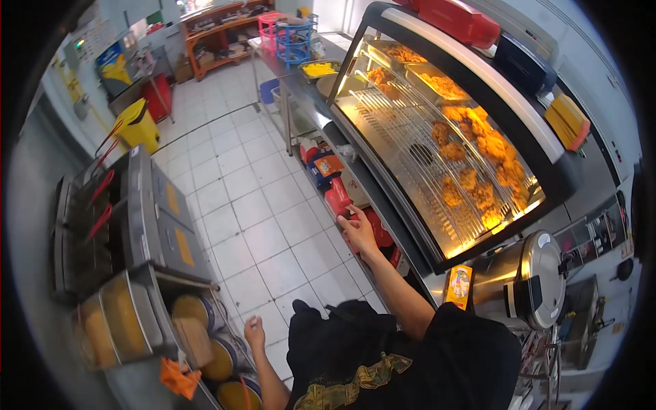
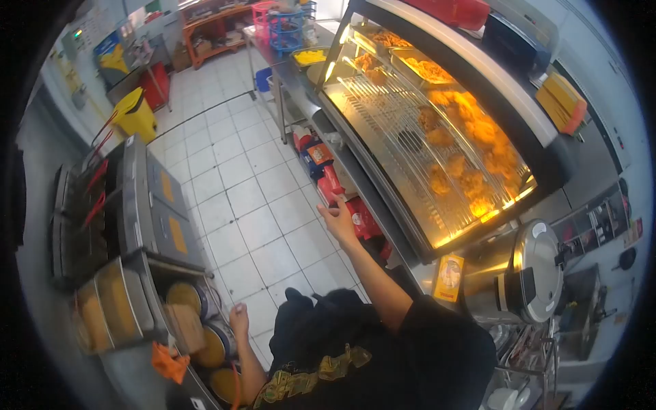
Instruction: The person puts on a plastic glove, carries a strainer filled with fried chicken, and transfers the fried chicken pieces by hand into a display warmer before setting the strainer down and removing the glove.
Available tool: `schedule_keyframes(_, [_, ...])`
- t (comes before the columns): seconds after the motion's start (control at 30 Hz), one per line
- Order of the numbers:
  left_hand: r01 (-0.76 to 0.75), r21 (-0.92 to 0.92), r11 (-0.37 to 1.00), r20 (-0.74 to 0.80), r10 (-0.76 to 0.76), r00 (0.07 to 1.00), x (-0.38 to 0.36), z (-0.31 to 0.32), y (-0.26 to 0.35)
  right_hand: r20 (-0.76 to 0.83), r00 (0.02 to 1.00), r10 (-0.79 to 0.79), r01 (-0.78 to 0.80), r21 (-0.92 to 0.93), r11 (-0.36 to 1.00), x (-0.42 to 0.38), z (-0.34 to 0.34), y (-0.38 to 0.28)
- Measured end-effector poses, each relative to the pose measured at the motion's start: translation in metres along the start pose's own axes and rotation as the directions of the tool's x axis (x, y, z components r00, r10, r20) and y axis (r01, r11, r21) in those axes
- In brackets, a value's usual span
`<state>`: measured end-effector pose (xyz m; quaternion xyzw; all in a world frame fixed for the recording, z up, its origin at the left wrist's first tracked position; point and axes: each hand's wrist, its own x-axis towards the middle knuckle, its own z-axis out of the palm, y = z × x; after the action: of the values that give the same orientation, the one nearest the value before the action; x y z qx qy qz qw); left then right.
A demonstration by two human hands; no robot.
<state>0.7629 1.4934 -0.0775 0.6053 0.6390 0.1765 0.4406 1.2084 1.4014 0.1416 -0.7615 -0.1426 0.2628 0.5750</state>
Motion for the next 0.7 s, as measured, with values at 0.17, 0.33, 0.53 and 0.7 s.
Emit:
schedule_keyframes(0.17, [-0.303,-0.098,0.948,0.192,0.317,0.929,0.144,0.012,0.219,-0.192,0.889,-0.415,0.328,-0.364,0.872,0.139,0.022,0.032])
schedule_keyframes(0.33, [-0.41,-0.064,0.91,0.436,0.395,0.809,0.245,0.071,0.345,-0.315,0.842,0.438,-0.175,0.609,0.773,0.282,0.047,0.054])
schedule_keyframes(0.53, [-0.414,-0.011,0.91,0.692,0.306,0.654,0.329,0.149,0.451,-0.729,0.568,0.381,-0.009,0.458,0.889,0.393,0.064,0.066])
schedule_keyframes(0.7, [-0.421,-0.111,0.9,0.869,0.294,0.399,0.361,0.181,0.562,-0.835,0.515,0.196,-0.056,0.195,0.979,0.369,0.107,0.051])
